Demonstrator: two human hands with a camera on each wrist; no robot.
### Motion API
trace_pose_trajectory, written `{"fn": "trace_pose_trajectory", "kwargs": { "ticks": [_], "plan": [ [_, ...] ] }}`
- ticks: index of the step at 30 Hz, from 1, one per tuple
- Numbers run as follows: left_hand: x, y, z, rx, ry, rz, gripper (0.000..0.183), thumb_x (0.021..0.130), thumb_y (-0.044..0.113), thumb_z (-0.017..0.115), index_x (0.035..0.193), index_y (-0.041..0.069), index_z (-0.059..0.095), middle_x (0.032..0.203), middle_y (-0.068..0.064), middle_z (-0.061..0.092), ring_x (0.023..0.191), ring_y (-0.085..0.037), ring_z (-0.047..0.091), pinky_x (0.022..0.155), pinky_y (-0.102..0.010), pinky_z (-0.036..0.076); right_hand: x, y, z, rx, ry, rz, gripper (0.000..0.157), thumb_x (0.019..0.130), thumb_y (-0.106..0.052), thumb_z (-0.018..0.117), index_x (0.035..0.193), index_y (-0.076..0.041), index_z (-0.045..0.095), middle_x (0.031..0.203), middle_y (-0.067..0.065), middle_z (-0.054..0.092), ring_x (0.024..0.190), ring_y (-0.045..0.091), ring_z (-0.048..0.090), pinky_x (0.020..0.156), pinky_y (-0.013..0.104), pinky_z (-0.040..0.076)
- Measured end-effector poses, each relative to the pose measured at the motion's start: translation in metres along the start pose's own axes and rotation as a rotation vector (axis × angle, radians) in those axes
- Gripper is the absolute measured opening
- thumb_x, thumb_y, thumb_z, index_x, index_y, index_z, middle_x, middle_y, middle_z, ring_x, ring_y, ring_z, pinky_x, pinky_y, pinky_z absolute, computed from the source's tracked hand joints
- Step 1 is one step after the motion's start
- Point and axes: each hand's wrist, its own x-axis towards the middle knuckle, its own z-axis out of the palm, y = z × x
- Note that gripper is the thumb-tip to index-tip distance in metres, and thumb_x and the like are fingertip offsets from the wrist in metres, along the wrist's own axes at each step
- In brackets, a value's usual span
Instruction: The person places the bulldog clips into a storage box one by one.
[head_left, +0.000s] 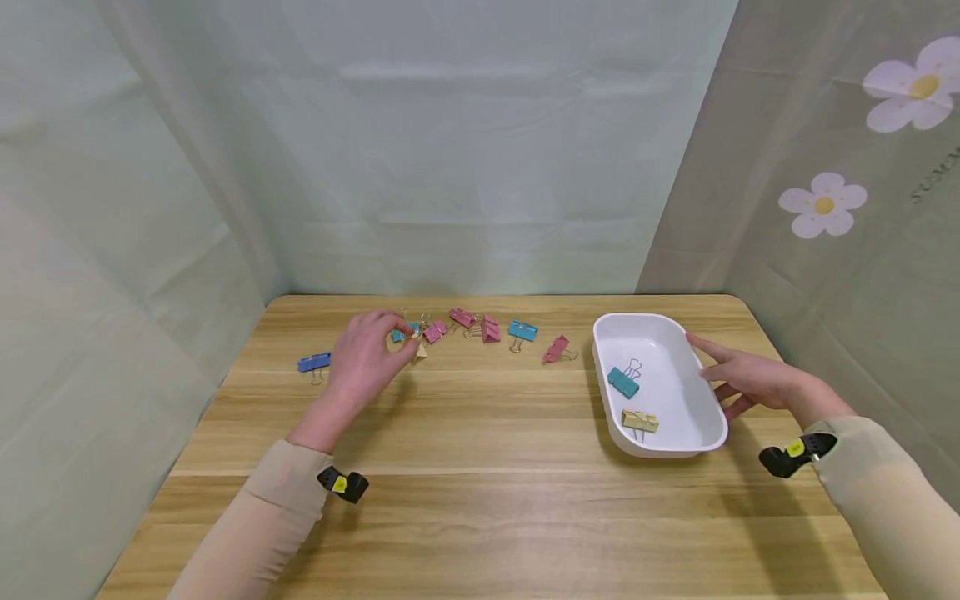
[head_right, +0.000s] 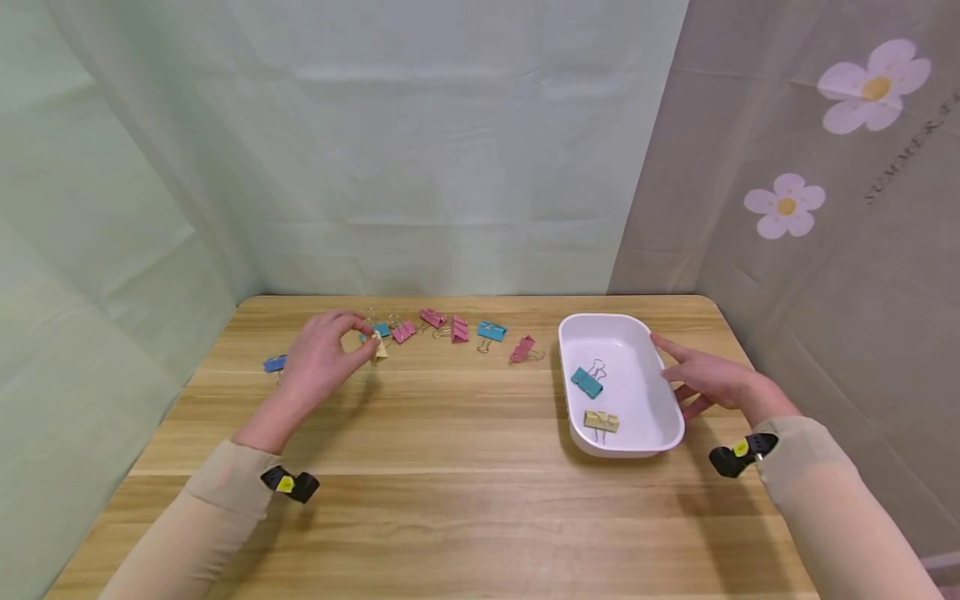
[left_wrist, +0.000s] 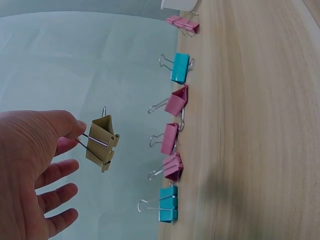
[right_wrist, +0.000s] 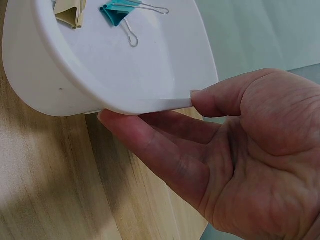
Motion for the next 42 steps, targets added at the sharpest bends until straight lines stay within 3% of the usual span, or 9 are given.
{"fn": "trace_pose_trajectory", "kwargs": {
  "ticks": [16,35,42],
  "plan": [
    [0.006,0.029,-0.003,-0.038,-0.008,0.037,0.021,0.094,0.034,0.074,0.101,0.015,0.074,0.132,-0.008,0.064,0.128,-0.036,0.051,0.106,-0.056,0.041,0.002,0.001,0.000,0.005,0.002,0.005,0.082,0.109,-0.022,0.048,0.162,-0.031,-0.014,0.161,0.035,0.003,0.118,0.045,0.059,0.081,0.052,0.059],
    [0.013,0.063,0.012,-0.043,-0.022,0.101,0.017,0.092,0.032,0.077,0.102,0.018,0.075,0.126,0.000,0.066,0.123,-0.029,0.054,0.102,-0.049,0.045,0.001,0.000,-0.001,-0.010,0.000,0.004,0.082,0.109,-0.022,0.047,0.162,-0.028,-0.015,0.161,0.034,0.004,0.116,0.044,0.061,0.082,0.052,0.059],
    [0.015,0.073,0.017,-0.036,-0.044,0.139,0.018,0.092,0.032,0.077,0.104,0.019,0.075,0.128,-0.001,0.066,0.124,-0.030,0.054,0.106,-0.050,0.041,0.002,0.001,-0.001,-0.003,0.005,0.007,0.083,0.108,-0.022,0.049,0.162,-0.029,-0.015,0.161,0.034,0.005,0.116,0.043,0.061,0.081,0.052,0.059]
  ]
}}
